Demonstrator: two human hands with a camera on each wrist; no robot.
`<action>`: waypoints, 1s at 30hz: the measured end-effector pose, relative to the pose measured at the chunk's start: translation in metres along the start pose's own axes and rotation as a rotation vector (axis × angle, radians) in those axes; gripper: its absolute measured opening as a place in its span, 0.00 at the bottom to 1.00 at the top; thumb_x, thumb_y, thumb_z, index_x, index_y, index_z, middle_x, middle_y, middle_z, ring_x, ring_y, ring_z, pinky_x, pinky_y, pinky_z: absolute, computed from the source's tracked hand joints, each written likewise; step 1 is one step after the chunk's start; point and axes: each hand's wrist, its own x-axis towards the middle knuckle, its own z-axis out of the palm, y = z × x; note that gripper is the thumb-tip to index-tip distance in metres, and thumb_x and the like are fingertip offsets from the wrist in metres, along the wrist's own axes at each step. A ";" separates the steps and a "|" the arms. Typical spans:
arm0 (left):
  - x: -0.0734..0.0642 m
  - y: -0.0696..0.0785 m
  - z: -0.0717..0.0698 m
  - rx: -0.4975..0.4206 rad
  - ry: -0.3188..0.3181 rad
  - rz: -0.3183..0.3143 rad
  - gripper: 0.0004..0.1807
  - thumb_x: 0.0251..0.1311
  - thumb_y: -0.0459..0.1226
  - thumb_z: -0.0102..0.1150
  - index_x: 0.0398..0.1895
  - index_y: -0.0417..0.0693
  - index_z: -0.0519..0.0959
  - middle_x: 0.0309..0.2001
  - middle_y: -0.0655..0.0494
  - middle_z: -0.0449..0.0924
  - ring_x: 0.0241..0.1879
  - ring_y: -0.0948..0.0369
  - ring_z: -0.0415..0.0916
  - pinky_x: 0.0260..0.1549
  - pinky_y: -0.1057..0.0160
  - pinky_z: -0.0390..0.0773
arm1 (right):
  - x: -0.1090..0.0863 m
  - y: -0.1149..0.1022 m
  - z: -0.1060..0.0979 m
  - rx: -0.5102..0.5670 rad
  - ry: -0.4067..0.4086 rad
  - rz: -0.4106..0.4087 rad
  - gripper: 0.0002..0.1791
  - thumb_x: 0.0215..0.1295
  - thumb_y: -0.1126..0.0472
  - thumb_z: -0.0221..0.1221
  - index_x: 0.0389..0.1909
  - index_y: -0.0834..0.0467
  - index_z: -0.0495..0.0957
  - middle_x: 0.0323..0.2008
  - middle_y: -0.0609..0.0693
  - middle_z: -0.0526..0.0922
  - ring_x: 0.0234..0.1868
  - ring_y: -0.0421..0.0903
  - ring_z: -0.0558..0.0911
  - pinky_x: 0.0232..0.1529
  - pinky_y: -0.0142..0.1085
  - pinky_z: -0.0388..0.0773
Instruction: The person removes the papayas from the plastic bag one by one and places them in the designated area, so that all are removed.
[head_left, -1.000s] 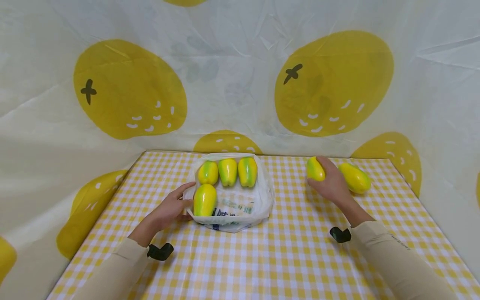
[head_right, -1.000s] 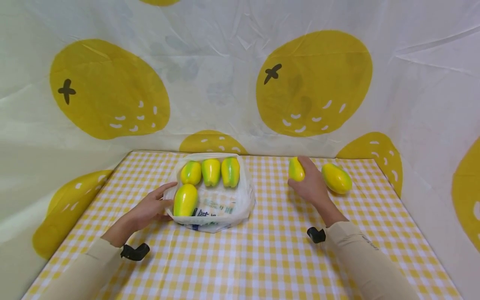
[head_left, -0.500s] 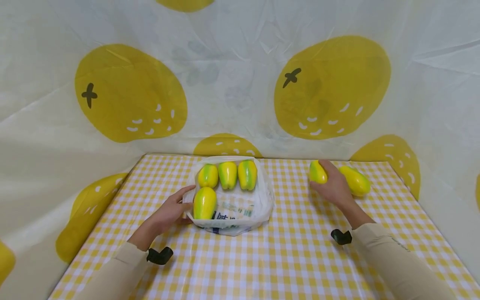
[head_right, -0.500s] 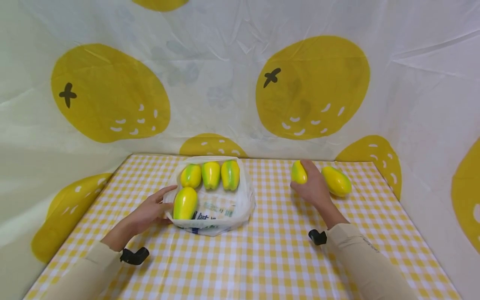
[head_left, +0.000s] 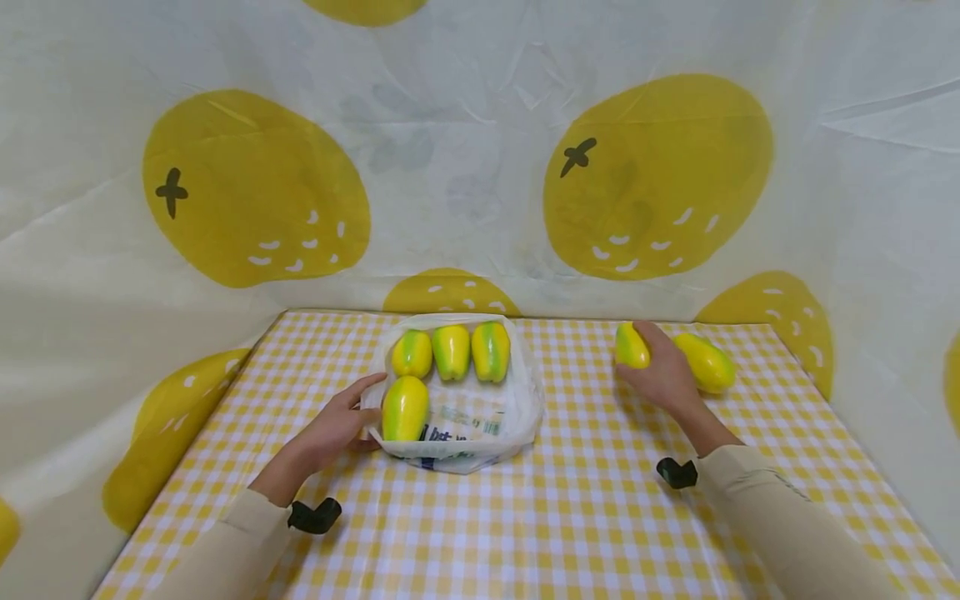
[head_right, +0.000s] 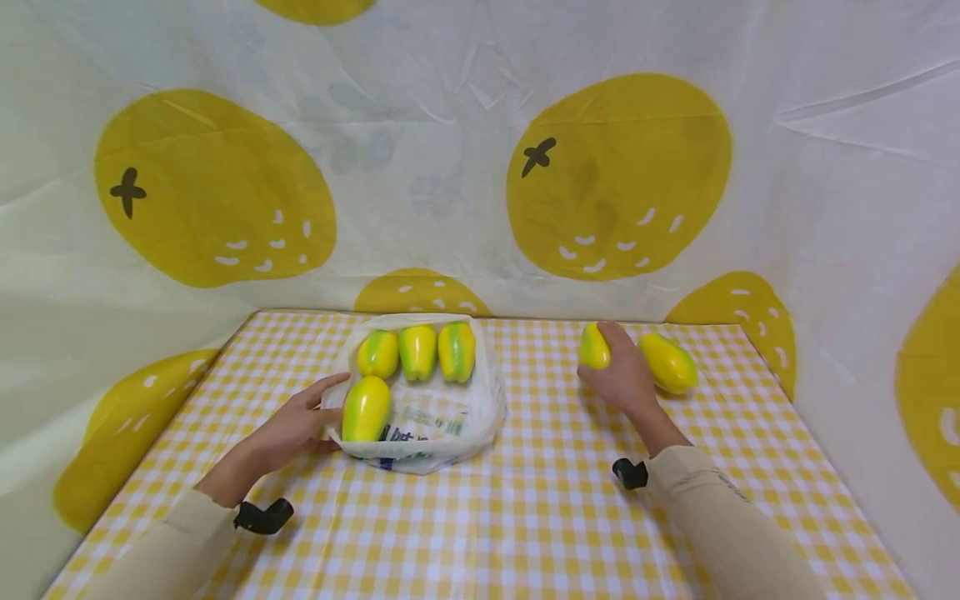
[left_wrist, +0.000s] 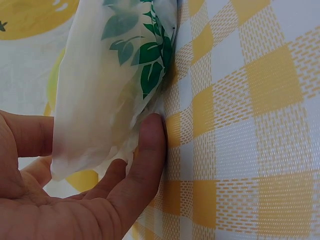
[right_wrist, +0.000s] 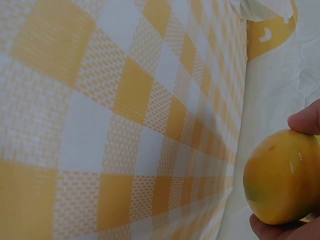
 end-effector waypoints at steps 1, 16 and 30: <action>0.000 0.000 0.000 0.001 0.000 0.000 0.36 0.76 0.33 0.47 0.84 0.57 0.52 0.83 0.39 0.39 0.63 0.43 0.68 0.46 0.54 0.85 | 0.000 0.000 0.000 0.001 0.001 -0.001 0.44 0.64 0.61 0.64 0.78 0.68 0.58 0.76 0.71 0.62 0.72 0.70 0.66 0.71 0.66 0.63; -0.001 -0.002 -0.002 -0.001 -0.013 0.012 0.36 0.77 0.34 0.47 0.85 0.58 0.52 0.83 0.37 0.37 0.62 0.44 0.70 0.47 0.52 0.86 | -0.001 0.005 0.000 0.007 -0.018 0.036 0.45 0.65 0.60 0.64 0.79 0.68 0.56 0.76 0.71 0.61 0.68 0.70 0.68 0.66 0.66 0.67; -0.001 -0.002 0.000 -0.011 -0.002 0.000 0.36 0.77 0.33 0.47 0.84 0.58 0.52 0.82 0.38 0.42 0.59 0.46 0.72 0.46 0.52 0.86 | 0.000 0.012 0.002 -0.003 -0.030 0.044 0.45 0.65 0.59 0.64 0.79 0.66 0.56 0.77 0.70 0.61 0.69 0.70 0.68 0.66 0.66 0.68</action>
